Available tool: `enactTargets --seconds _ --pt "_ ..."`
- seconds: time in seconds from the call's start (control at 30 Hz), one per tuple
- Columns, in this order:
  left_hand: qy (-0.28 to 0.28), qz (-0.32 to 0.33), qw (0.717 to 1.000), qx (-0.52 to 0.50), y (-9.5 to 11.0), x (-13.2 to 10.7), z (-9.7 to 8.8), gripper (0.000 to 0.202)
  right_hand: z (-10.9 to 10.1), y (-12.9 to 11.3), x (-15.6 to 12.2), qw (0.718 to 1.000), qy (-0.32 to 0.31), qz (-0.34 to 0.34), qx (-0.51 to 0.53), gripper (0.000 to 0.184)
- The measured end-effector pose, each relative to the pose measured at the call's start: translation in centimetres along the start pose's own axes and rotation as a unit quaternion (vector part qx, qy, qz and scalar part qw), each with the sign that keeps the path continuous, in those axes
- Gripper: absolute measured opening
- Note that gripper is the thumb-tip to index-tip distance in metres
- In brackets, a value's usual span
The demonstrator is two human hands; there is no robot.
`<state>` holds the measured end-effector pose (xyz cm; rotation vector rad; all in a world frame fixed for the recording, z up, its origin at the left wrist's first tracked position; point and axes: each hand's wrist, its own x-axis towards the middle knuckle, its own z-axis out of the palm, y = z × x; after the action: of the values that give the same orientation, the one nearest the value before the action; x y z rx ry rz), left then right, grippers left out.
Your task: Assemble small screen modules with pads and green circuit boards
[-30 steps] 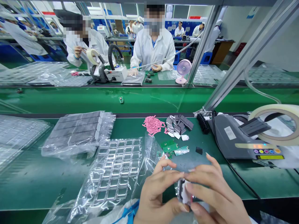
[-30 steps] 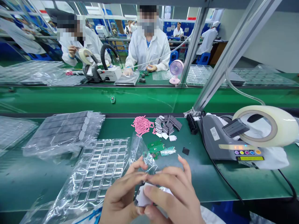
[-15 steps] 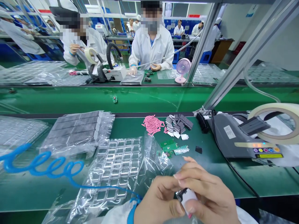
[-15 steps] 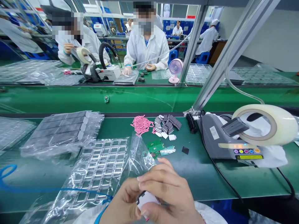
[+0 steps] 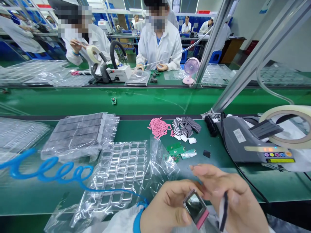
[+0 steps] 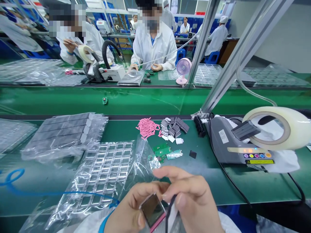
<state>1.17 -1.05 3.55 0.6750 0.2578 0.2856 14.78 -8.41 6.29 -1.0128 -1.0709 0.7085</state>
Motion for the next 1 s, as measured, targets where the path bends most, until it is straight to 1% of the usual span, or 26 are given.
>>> enactTargets --seconds 0.03,0.1,0.2,0.27,0.33,0.47,0.53,0.63,0.7,0.77,0.87,1.0 --pt "0.004 0.015 1.0 0.012 0.1 0.0 0.0 0.035 -0.3 -0.2 0.0 1.0 0.007 0.011 0.012 0.014" --pt "-0.009 0.044 0.998 0.033 0.2 0.0 -0.1 0.031 -0.8 -0.3 0.1 1.0 0.012 0.021 -0.001 0.014" --pt "-0.061 0.067 0.994 0.059 0.5 0.2 -0.3 0.029 -1.0 0.1 0.2 0.999 -0.001 0.045 -0.029 0.013" --pt "-0.065 0.08 0.991 0.084 0.7 0.4 -0.2 0.026 -0.8 0.6 0.2 0.997 -0.006 0.058 -0.042 0.013" --pt "-0.049 0.083 0.99 0.105 0.9 0.6 -0.1 0.026 -0.5 0.9 0.3 0.995 -0.003 0.054 -0.082 0.012" --pt "-0.034 0.083 0.989 0.12 1.2 0.5 0.1 0.028 0.0 0.9 0.5 0.98 -0.001 0.01 -0.198 0.014" --pt "-0.024 0.085 0.99 0.113 1.2 0.4 0.1 0.028 0.2 0.9 0.4 0.967 0.02 -0.028 -0.252 0.014" --pt "0.011 0.073 0.994 0.076 1.0 0.1 0.1 0.03 0.2 1.1 -0.2 0.931 0.067 -0.128 -0.335 0.018" --pt "0.024 0.07 0.995 0.063 0.9 0.0 0.0 0.03 0.0 1.1 -0.7 0.91 0.066 -0.173 -0.371 0.018" --pt "0.027 0.075 0.995 0.059 0.7 0.0 0.0 0.03 -0.2 1.0 -1.0 0.9 0.05 -0.173 -0.396 0.017" --pt "0.03 0.088 0.994 0.055 0.4 0.0 -0.2 0.03 -0.6 0.6 -0.8 0.894 0.018 -0.152 -0.422 0.016" --pt "0.054 0.102 0.991 0.071 0.2 0.2 -0.7 0.031 -0.7 0.3 -0.1 0.897 -0.028 -0.14 -0.419 0.016"
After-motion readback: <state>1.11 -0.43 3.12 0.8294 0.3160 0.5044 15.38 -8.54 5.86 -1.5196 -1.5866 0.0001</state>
